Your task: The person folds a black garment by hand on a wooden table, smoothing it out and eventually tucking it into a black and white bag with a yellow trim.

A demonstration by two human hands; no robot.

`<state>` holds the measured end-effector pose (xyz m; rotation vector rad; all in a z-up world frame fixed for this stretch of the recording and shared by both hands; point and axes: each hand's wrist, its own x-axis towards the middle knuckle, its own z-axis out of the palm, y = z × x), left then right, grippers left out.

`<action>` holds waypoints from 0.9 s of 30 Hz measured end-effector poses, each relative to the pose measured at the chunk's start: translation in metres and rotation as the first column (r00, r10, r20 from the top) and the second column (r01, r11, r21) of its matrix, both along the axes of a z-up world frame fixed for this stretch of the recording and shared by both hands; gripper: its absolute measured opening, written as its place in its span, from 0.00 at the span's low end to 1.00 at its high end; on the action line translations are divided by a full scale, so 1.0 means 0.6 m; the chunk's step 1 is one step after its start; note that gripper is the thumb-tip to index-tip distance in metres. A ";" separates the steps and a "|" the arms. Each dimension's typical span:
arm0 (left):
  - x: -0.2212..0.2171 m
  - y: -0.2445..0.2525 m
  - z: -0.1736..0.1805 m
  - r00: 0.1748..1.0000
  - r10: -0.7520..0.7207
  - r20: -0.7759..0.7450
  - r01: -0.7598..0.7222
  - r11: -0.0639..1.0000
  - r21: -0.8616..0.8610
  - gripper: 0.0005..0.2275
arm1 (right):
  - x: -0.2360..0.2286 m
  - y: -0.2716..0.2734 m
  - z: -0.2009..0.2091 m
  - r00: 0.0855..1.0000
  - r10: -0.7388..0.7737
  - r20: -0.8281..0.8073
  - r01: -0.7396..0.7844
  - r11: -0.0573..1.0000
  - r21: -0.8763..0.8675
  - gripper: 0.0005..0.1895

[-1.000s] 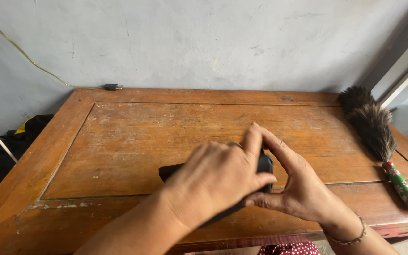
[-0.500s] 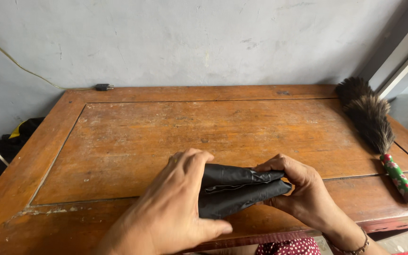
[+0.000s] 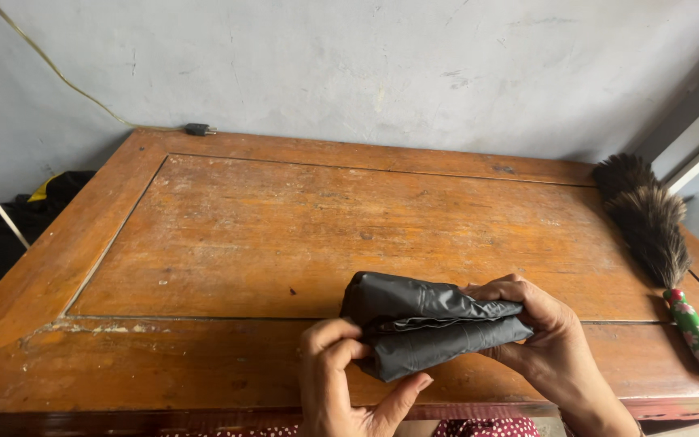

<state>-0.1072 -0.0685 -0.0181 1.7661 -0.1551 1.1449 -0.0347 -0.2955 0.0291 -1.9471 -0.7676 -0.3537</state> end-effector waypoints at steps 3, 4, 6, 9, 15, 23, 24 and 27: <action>0.005 -0.005 -0.009 0.988 0.031 0.150 -0.036 0.999 0.030 0.23 | -0.002 -0.001 -0.003 0.999 0.013 -0.043 -0.011 0.998 0.056 0.23; 0.006 -0.009 -0.012 0.983 0.046 0.180 -0.051 0.998 0.023 0.23 | -0.003 0.002 0.000 0.999 0.003 -0.053 0.000 0.998 0.062 0.22; 0.009 -0.012 -0.018 0.975 0.066 0.213 -0.070 0.997 0.015 0.23 | -0.002 0.003 0.001 0.998 -0.003 -0.060 0.007 0.998 0.068 0.21; 0.012 -0.011 -0.027 0.987 -0.055 0.150 0.048 0.998 0.048 0.28 | 0.002 -0.003 -0.005 0.998 0.009 -0.057 -0.005 0.998 0.070 0.23; 0.020 -0.011 -0.034 0.982 -0.133 0.133 0.118 0.986 0.116 0.22 | 0.011 -0.009 -0.012 0.998 0.019 -0.057 -0.015 0.998 0.066 0.21; 0.012 -0.008 0.019 0.992 -0.065 0.108 0.052 0.992 0.119 0.24 | -0.001 0.011 0.004 0.999 0.007 -0.039 -0.005 0.999 0.031 0.20; 0.016 -0.001 0.025 0.992 -0.071 0.106 0.058 0.991 0.121 0.24 | 0.000 0.012 0.006 0.999 0.000 -0.041 0.001 0.999 0.034 0.20; 0.021 0.012 0.037 0.994 -0.043 0.097 0.023 0.980 0.199 0.29 | -0.001 0.014 0.010 1.000 0.027 0.002 -0.027 1.000 0.002 0.19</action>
